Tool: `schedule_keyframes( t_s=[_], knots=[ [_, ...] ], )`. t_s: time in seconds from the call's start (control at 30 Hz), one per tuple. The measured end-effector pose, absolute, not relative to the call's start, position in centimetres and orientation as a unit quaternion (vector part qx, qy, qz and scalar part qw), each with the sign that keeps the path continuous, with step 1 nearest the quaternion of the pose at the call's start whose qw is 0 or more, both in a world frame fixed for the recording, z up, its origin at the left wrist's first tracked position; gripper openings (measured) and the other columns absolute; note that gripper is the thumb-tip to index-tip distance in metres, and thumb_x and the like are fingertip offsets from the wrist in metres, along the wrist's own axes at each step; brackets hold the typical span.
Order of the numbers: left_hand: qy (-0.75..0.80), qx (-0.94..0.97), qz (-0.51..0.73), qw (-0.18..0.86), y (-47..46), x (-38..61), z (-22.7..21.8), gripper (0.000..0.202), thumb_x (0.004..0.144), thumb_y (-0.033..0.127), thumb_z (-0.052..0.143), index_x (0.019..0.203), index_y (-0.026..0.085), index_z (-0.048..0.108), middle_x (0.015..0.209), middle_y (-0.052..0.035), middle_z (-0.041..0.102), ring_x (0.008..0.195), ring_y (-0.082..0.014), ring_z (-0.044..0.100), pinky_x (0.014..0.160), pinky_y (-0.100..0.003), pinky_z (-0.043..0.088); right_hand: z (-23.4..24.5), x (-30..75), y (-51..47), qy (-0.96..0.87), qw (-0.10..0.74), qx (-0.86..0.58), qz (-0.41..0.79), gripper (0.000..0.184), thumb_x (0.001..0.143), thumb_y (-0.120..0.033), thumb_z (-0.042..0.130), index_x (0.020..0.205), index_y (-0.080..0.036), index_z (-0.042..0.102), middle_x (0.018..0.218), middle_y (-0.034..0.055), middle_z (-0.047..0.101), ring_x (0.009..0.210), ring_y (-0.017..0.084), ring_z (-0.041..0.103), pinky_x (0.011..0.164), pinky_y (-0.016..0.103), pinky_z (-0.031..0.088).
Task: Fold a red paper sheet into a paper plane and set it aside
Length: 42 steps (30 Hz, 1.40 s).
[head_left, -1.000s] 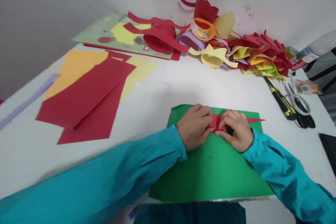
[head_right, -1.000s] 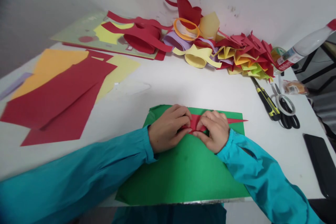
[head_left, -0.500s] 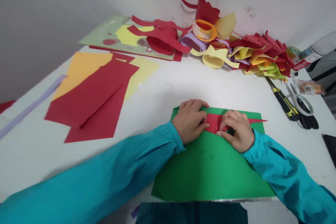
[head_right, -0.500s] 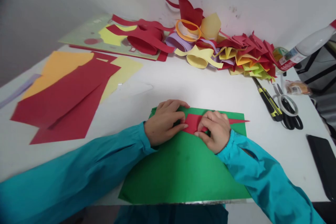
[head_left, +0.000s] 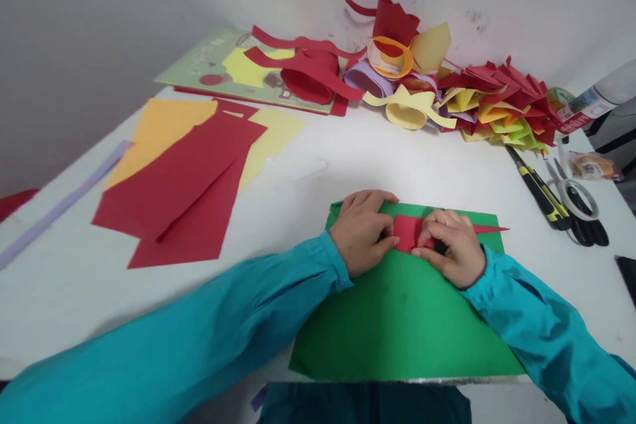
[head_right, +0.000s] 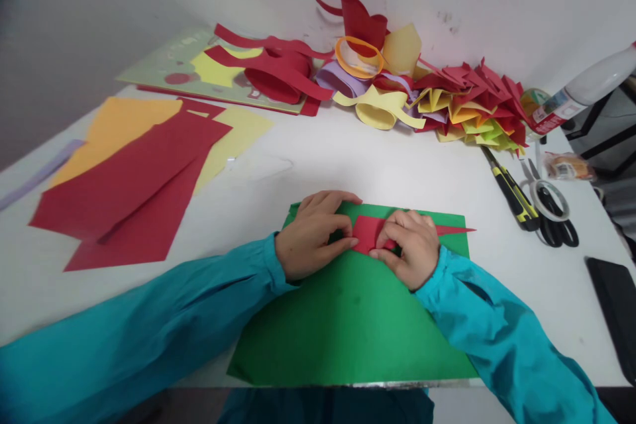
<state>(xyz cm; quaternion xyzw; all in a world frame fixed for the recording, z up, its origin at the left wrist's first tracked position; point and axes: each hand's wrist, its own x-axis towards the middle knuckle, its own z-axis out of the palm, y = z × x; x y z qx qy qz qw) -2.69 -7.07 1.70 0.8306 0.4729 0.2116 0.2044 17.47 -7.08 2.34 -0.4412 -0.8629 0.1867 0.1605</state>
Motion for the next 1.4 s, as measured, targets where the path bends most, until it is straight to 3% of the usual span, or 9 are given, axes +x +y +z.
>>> schedule_keyframes(
  t_s=[0.4, 0.57, 0.73, 0.8, 0.9, 1.0, 1.2, 1.4],
  knots=[
    [0.456, 0.856, 0.204, 0.134, -7.2, -2.5, 1.7, 0.014, 0.072, 0.025, 0.061, 0.063, 0.016, 0.056, 0.115, -0.0074, 0.05, 0.105, -0.0272, 0.042, 0.088, -0.048, 0.032, 2.8, 17.2, -7.4, -0.858, 0.162, -0.448, 0.19, 0.014, 0.075, -0.034, 0.063, 0.068, -0.022, 0.059, 0.077, -0.0001, 0.055, 0.076, 0.017, 0.046, 0.07, 0.032, 0.027],
    [0.456, 0.857, 0.228, 0.071, -7.3, -2.8, 1.9, 0.009, 0.076, 0.025, 0.057, 0.075, 0.016, 0.055, 0.112, -0.01, 0.054, 0.101, -0.0257, 0.047, 0.089, -0.048, 0.034, 3.3, 17.0, -7.5, -0.855, 0.157, -0.453, 0.196, 0.01, 0.075, -0.029, 0.063, 0.069, -0.021, 0.059, 0.077, -0.0003, 0.055, 0.077, 0.016, 0.046, 0.071, 0.032, 0.027],
    [0.347, 0.879, 0.321, -0.066, -10.4, -1.6, 1.9, 0.021, 0.084, 0.012, 0.039, 0.082, 0.012, 0.06, 0.087, -0.0101, 0.063, 0.082, -0.0221, 0.055, 0.071, -0.038, 0.046, 3.3, 16.9, -7.6, -0.855, 0.159, -0.453, 0.195, 0.01, 0.074, -0.027, 0.064, 0.068, -0.021, 0.058, 0.076, -0.0009, 0.054, 0.077, 0.016, 0.046, 0.07, 0.031, 0.027],
    [0.341, 0.897, 0.273, -0.066, -12.2, -0.8, 1.5, 0.022, 0.084, 0.014, 0.041, 0.095, 0.009, 0.06, 0.1, -0.0132, 0.063, 0.093, -0.0243, 0.056, 0.08, -0.039, 0.047, 3.3, 16.9, -7.6, -0.854, 0.16, -0.455, 0.193, 0.01, 0.075, -0.026, 0.063, 0.068, -0.021, 0.058, 0.075, -0.001, 0.054, 0.077, 0.016, 0.046, 0.069, 0.031, 0.027],
    [0.387, 0.896, 0.214, -0.048, -14.4, 0.0, 0.8, 0.038, 0.087, 0.03, 0.04, 0.106, 0.003, 0.057, 0.114, -0.0187, 0.058, 0.109, -0.03, 0.051, 0.091, -0.043, 0.043, 3.2, 16.9, -7.6, -0.855, 0.161, -0.454, 0.191, 0.01, 0.076, -0.027, 0.061, 0.068, -0.021, 0.057, 0.076, -0.001, 0.053, 0.076, 0.016, 0.046, 0.069, 0.031, 0.027],
    [0.426, 0.888, 0.171, -0.027, -15.5, 0.3, 0.5, 0.048, 0.085, 0.041, 0.042, 0.111, 0.004, 0.055, 0.121, -0.0193, 0.053, 0.117, -0.0319, 0.045, 0.094, -0.045, 0.041, 3.1, 16.9, -7.6, -0.858, 0.161, -0.449, 0.19, 0.011, 0.076, -0.028, 0.06, 0.068, -0.022, 0.057, 0.075, -0.0009, 0.053, 0.075, 0.016, 0.046, 0.068, 0.031, 0.027],
    [0.458, 0.879, 0.133, -0.006, -15.9, 0.5, 0.7, 0.056, 0.075, 0.052, 0.053, 0.118, 0.016, 0.051, 0.127, -0.0152, 0.05, 0.117, -0.0345, 0.044, 0.089, -0.058, 0.039, 2.9, 17.1, -7.4, -0.861, 0.159, -0.443, 0.194, 0.011, 0.076, -0.03, 0.06, 0.068, -0.023, 0.058, 0.076, -0.0009, 0.054, 0.075, 0.016, 0.046, 0.068, 0.031, 0.027],
    [0.47, 0.873, 0.128, -0.026, -15.7, 0.5, 0.2, 0.058, 0.073, 0.055, 0.055, 0.122, 0.024, 0.048, 0.129, -0.0117, 0.049, 0.113, -0.0403, 0.046, 0.081, -0.061, 0.04, 2.9, 17.1, -7.5, -0.858, 0.161, -0.448, 0.192, 0.012, 0.077, -0.03, 0.059, 0.068, -0.022, 0.057, 0.076, -0.0004, 0.054, 0.076, 0.017, 0.047, 0.069, 0.032, 0.027]
  ],
)
